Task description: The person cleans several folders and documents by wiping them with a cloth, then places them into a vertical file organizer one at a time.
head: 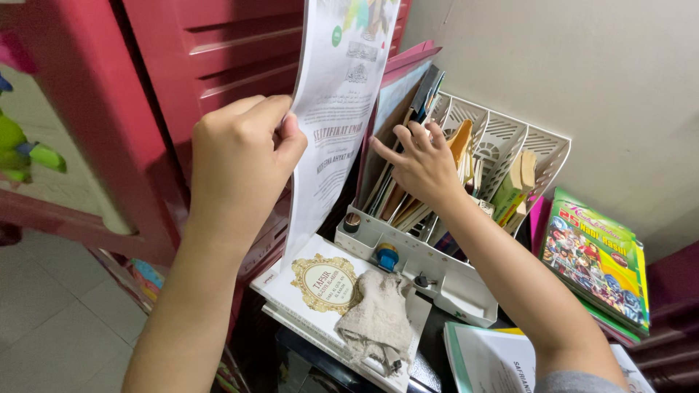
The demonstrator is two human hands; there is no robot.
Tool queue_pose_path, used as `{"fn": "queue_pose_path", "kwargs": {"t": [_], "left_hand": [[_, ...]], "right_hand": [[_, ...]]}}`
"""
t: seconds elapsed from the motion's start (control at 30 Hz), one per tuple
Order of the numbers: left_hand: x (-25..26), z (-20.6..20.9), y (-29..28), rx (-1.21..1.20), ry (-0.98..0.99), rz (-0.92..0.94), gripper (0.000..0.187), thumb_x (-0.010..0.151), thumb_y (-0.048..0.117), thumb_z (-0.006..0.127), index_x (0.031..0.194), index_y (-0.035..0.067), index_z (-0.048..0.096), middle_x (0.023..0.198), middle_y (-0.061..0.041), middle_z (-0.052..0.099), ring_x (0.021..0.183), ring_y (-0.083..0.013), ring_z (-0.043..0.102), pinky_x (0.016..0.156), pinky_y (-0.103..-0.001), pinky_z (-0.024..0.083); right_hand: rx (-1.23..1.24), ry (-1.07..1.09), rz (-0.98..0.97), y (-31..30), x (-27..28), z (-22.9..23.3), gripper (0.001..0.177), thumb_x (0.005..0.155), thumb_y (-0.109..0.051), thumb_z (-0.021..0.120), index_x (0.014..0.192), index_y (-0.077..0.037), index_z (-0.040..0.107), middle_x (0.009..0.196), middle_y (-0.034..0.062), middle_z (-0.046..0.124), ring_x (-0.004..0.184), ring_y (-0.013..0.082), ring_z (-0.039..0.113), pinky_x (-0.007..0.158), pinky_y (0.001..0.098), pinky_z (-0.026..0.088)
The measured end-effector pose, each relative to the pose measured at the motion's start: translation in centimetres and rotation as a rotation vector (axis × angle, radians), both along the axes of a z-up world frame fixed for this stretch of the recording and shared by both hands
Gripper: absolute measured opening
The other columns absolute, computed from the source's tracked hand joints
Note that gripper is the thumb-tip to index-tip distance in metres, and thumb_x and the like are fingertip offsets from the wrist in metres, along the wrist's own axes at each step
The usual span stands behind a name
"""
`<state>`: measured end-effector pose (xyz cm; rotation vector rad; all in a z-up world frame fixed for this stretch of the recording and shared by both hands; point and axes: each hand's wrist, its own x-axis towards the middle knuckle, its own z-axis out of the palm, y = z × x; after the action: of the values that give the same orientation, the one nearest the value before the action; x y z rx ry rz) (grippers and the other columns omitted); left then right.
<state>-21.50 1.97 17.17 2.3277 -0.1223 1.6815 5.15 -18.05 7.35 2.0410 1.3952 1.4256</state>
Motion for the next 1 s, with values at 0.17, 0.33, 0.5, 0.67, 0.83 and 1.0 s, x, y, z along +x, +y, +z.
{"fn": "queue_pose_path", "kwargs": {"t": [0.17, 0.33, 0.5, 0.67, 0.83, 1.0], "left_hand": [[0.6, -0.1, -0.2, 0.006, -0.046, -0.025, 0.006, 0.091, -0.002, 0.074, 0.096, -0.003, 0.071, 0.081, -0.015, 0.065, 0.07, -0.0323, 0.065, 0.062, -0.041, 0.05], [1.4, -0.3, -1.4, -0.032, -0.059, -0.082, 0.006, 0.089, -0.001, 0.074, 0.092, -0.002, 0.069, 0.078, -0.015, 0.064, 0.068, -0.0325, 0.064, 0.06, -0.042, 0.05], [2.9, -1.3, -1.7, -0.06, -0.122, -0.09, 0.006, 0.09, -0.001, 0.073, 0.095, -0.001, 0.07, 0.079, -0.015, 0.064, 0.068, -0.0324, 0.065, 0.059, -0.042, 0.05], [9.6, -3.5, -1.5, 0.044, -0.129, -0.097, 0.015, 0.089, 0.003, 0.073, 0.104, 0.002, 0.072, 0.08, -0.013, 0.067, 0.069, -0.033, 0.068, 0.06, -0.042, 0.055], [18.5, -8.5, -0.6, 0.002, -0.046, -0.073, 0.006, 0.091, 0.007, 0.072, 0.089, 0.005, 0.067, 0.077, -0.014, 0.069, 0.068, -0.0344, 0.07, 0.059, -0.043, 0.057], [23.9, -15.1, -1.9, 0.025, 0.178, 0.046, 0.008, 0.09, 0.002, 0.06, 0.095, 0.003, 0.066, 0.08, -0.017, 0.072, 0.069, -0.0374, 0.073, 0.059, -0.045, 0.059]], "right_hand": [[-0.018, 0.079, -0.044, 1.2, 0.5, 0.1, 0.058, 0.082, -0.027, 0.074, 0.139, -0.033, 0.065, 0.119, 0.0072, 0.051, 0.121, 0.0252, 0.045, 0.113, 0.0489, 0.034], [0.196, -0.007, 0.11, 0.4, 0.5, 0.7, 0.037, 0.085, -0.042, 0.08, 0.115, -0.022, 0.071, 0.138, 0.0113, 0.044, 0.137, 0.0372, 0.035, 0.118, 0.0545, 0.031], [0.3, 0.028, 0.099, -1.2, -0.3, 1.1, 0.037, 0.086, -0.04, 0.084, 0.115, -0.021, 0.072, 0.148, 0.0215, 0.033, 0.14, 0.0482, 0.026, 0.115, 0.0587, 0.036], [0.342, 0.249, 0.117, -1.7, -0.7, 0.8, 0.041, 0.089, -0.033, 0.082, 0.126, -0.018, 0.071, 0.149, 0.0234, 0.035, 0.137, 0.0451, 0.04, 0.113, 0.0546, 0.043], [0.362, 0.264, 0.115, -1.5, -1.3, 1.0, 0.042, 0.087, -0.032, 0.08, 0.126, -0.018, 0.069, 0.142, 0.0253, 0.043, 0.124, 0.0435, 0.051, 0.1, 0.0507, 0.048], [0.31, 0.402, 0.108, -1.4, -1.6, 1.2, 0.044, 0.089, -0.032, 0.077, 0.129, -0.016, 0.067, 0.113, 0.022, 0.056, 0.096, 0.0369, 0.061, 0.079, 0.0468, 0.051]]}}
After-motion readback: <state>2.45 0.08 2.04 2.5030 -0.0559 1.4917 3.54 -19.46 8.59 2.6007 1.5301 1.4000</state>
